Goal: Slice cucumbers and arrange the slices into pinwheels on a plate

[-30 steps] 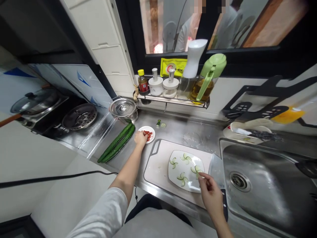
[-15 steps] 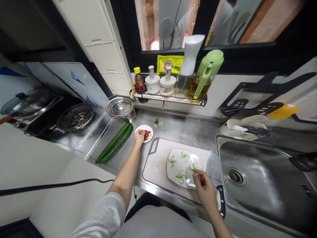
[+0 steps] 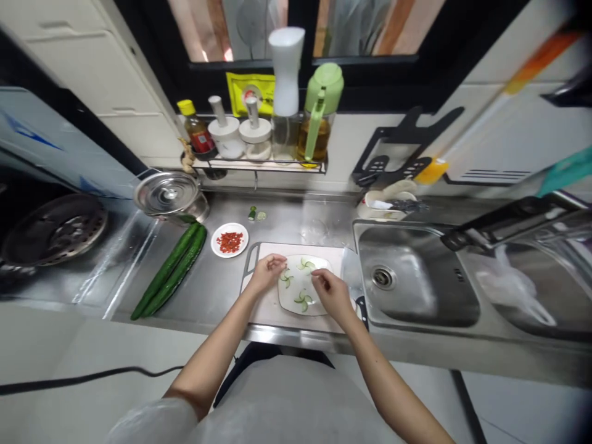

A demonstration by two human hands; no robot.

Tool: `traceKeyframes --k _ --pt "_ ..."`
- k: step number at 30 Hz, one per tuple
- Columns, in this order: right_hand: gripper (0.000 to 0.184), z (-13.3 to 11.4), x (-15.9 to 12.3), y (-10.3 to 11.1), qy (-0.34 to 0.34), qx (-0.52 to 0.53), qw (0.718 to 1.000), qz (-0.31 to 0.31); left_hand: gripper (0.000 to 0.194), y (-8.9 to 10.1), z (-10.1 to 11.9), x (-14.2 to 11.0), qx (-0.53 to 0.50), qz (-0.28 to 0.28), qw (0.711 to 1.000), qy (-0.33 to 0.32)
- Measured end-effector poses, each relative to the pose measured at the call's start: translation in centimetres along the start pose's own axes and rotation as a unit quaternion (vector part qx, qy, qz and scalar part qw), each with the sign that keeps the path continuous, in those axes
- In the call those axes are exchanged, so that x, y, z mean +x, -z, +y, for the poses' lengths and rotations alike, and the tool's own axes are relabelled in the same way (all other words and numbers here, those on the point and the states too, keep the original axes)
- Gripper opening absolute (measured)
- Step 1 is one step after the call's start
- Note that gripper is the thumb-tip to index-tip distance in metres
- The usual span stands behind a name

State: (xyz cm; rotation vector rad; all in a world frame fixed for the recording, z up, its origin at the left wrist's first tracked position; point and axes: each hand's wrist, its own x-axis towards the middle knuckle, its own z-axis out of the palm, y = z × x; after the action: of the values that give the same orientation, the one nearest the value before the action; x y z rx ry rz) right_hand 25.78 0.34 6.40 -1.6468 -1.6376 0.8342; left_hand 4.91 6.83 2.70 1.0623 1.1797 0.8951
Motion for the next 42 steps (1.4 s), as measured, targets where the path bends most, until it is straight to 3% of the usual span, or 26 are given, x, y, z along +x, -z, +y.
traceKeyframes --k 4,9,16,18,20,23,29,42 --pt "0.022 0.1 -1.2 -0.2 0.041 -0.05 0.996 -0.068 0.029 -2.8 -0.4 -2.8 0.072 -0.121 0.99 -0.023" --pt "0.015 0.6 -1.6 -0.4 0.051 -0.097 0.987 -0.117 0.025 -3.7 -0.7 -3.2 0.117 -0.147 0.982 -0.029" --pt "0.012 1.4 0.5 -0.2 0.07 -0.142 0.978 -0.138 0.026 -4.2 -0.9 -2.0 0.161 -0.122 0.979 -0.033" --pt "0.012 2.0 1.6 -0.4 0.062 -0.157 0.978 -0.123 0.027 -4.4 -1.0 -1.4 0.167 -0.071 0.983 -0.039" --pt "0.014 2.9 2.8 -0.7 0.049 -0.174 0.979 -0.095 0.024 -4.5 -1.0 -0.7 0.19 0.014 0.981 -0.035" --pt "0.016 4.0 4.5 -1.3 0.023 -0.191 0.978 -0.083 0.019 -4.6 -1.1 0.5 0.267 0.105 0.958 -0.017" --pt "0.02 4.8 5.6 -2.2 -0.007 -0.227 0.968 -0.108 0.008 -5.3 -1.5 2.1 0.387 0.072 0.918 -0.04" --pt "0.024 4.5 6.1 -2.7 -0.01 -0.286 0.948 -0.139 0.009 -6.7 -1.7 3.1 0.457 0.052 0.888 -0.002"
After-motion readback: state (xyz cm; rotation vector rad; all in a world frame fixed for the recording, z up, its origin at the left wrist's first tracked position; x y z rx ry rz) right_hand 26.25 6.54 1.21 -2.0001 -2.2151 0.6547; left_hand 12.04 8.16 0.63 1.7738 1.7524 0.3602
